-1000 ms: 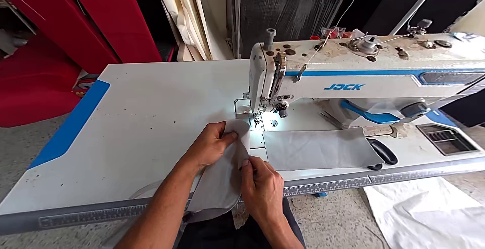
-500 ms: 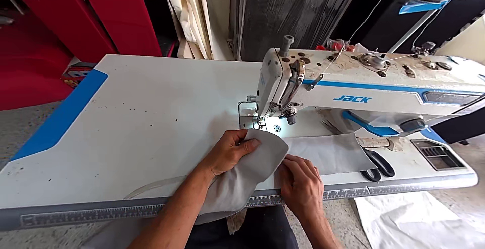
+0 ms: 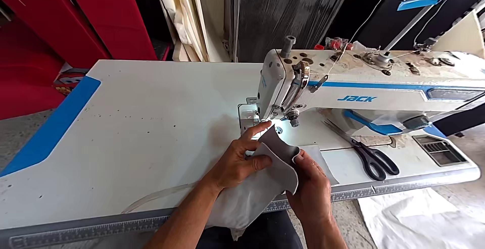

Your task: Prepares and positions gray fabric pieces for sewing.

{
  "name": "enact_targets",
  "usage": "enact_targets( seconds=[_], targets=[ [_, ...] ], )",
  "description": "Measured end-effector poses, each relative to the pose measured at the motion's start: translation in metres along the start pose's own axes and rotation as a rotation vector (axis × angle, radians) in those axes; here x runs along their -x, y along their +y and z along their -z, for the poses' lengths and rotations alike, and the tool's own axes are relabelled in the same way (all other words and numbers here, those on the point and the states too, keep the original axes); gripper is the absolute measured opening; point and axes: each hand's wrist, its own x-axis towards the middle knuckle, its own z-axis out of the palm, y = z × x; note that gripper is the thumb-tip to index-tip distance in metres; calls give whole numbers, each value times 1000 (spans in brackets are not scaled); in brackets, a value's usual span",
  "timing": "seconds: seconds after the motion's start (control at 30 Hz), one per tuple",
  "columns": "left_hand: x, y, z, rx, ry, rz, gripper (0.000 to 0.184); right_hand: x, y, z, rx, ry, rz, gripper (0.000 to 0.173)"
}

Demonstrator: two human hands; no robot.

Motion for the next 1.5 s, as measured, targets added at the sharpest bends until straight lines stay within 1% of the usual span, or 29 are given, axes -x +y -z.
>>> enact_targets(
  seconds=[0.1, 0.17, 0.23, 0.27, 0.3, 0.4, 0.47, 0.53, 0.57, 0.6, 0.67, 0.73, 0.77, 0.8, 0.9, 1.0, 1.07, 1.17, 1.27, 1.37, 1.5],
  targets=[
    [0, 1, -1, 174, -26, 3, 23, 0, 2, 1, 0, -1, 15, 34],
    [0, 3, -3, 176, 29, 5, 17, 2, 5, 2, -7, -18, 61, 35],
    [1, 4, -4, 127, 113, 14, 12, 6, 9, 9, 27, -117, 165, 36],
    [1, 3, -5, 94, 166, 18, 13, 8, 9, 12, 108, -182, 235, 45],
    [2, 3, -6, 67, 215, 23, 13, 10, 9, 14, 228, -211, 305, 56],
    [2, 1, -9, -20, 337, 23, 9, 22, 15, 4, 631, -151, 464, 84],
    [2, 0, -11, -46, 401, 20, 6, 26, 24, -5, 769, -61, 475, 90],
    [3, -1, -13, -80, 443, 18, 6, 27, 32, -11, 816, 6, 447, 91],
    [3, -1, -13, -97, 445, 19, 6, 26, 35, -15, 800, 37, 431, 88],
    [4, 0, -13, -98, 434, 16, 6, 25, 36, -18, 756, 71, 416, 82],
    [5, 1, -12, -80, 397, -4, 6, 21, 34, -23, 611, 116, 397, 55],
    [6, 2, -12, -56, 363, -26, 8, 17, 26, -27, 402, 124, 331, 26],
    [6, 3, -12, -42, 352, -37, 8, 15, 23, -29, 290, 143, 281, 17],
    [6, 3, -12, -25, 343, -47, 9, 13, 19, -31, 196, 168, 229, 14],
    [7, 5, -12, 19, 350, -49, 12, 10, 11, -34, 39, 203, 141, 9],
    [8, 5, -11, 34, 360, -65, 10, 10, 8, -34, 10, 221, 149, 9],
    [7, 6, -11, 27, 367, -87, 6, 9, 8, -31, 64, 230, 209, 10],
    [7, 6, -10, -6, 372, -123, 7, 7, 8, -27, 144, 251, 306, 10],
    [7, 7, -11, -19, 381, -121, 7, 9, 8, -24, 231, 249, 388, 12],
    [8, 7, -11, -26, 389, -114, 7, 9, 8, -22, 387, 268, 478, 17],
    [9, 8, -11, 23, 360, -106, 13, 10, 7, -22, 565, 290, 560, 17]
  ],
)
